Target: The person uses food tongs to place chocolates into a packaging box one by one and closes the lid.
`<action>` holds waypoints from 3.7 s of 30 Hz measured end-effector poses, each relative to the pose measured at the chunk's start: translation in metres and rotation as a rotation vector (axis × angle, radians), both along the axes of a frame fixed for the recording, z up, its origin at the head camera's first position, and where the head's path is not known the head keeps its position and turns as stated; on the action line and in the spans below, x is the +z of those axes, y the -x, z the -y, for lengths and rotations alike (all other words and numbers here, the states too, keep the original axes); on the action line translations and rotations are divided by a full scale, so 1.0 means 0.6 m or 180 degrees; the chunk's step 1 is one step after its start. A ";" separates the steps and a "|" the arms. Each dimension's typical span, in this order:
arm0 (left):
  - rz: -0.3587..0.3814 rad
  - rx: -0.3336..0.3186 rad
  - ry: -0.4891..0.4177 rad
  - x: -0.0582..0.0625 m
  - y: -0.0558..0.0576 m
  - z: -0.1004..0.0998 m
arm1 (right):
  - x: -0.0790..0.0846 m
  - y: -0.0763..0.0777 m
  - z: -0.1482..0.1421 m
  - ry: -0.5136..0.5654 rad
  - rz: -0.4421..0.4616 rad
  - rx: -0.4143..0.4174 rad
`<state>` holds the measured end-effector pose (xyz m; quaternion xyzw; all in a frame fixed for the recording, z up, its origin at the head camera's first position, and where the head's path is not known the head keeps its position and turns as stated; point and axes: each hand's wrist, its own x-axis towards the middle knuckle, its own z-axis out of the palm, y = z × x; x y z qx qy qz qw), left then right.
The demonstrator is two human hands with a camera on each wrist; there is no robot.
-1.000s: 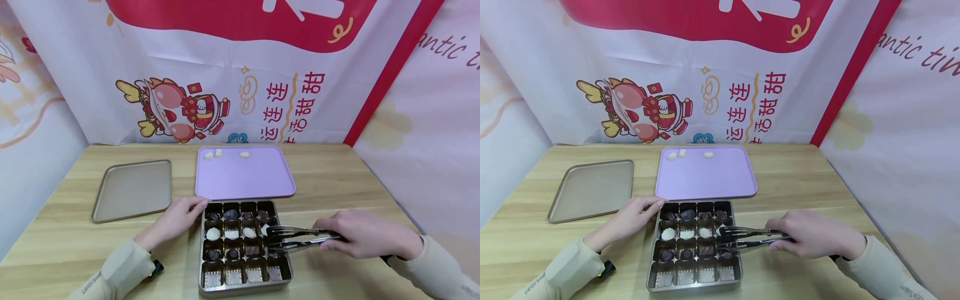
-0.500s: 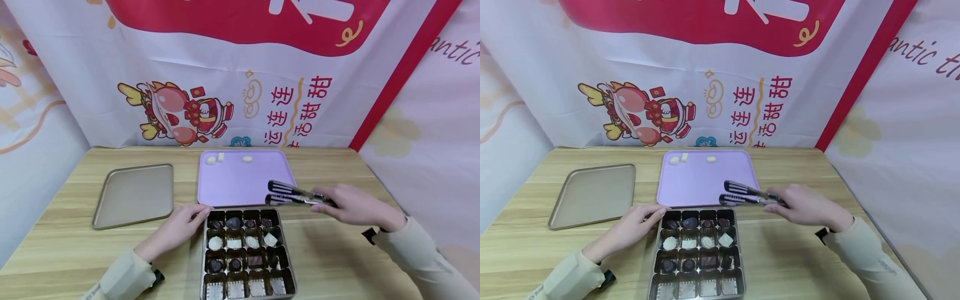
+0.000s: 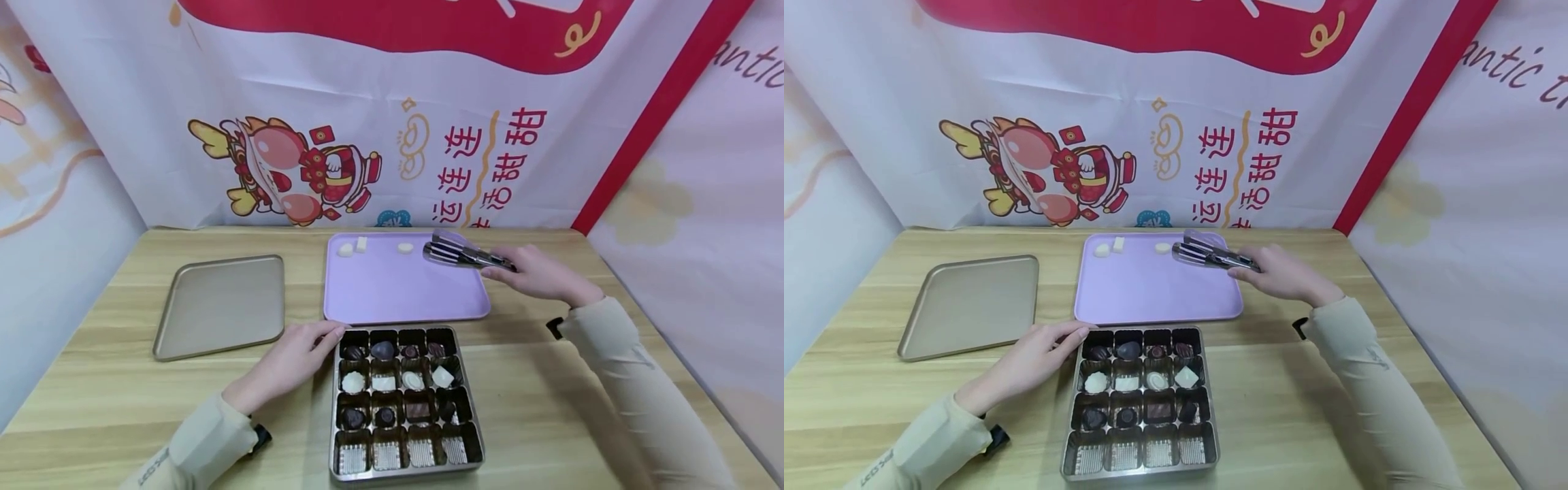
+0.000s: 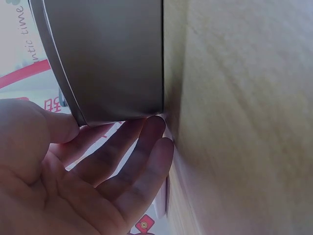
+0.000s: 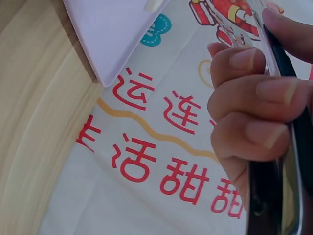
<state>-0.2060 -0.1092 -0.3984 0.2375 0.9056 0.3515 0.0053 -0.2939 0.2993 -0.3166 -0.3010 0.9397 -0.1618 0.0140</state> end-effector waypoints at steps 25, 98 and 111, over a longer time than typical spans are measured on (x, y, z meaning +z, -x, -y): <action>0.0115 0.0019 0.0022 0.004 -0.001 0.001 | -0.032 0.098 0.057 -0.0574 0.0218 -0.0306; -0.0078 0.0027 -0.0028 -0.004 -0.004 0.001 | -0.079 0.063 0.119 -0.0827 -0.0091 -0.0090; -0.0078 0.0028 -0.0017 -0.003 -0.004 0.001 | -0.078 0.057 0.104 -0.0767 -0.0249 -0.0076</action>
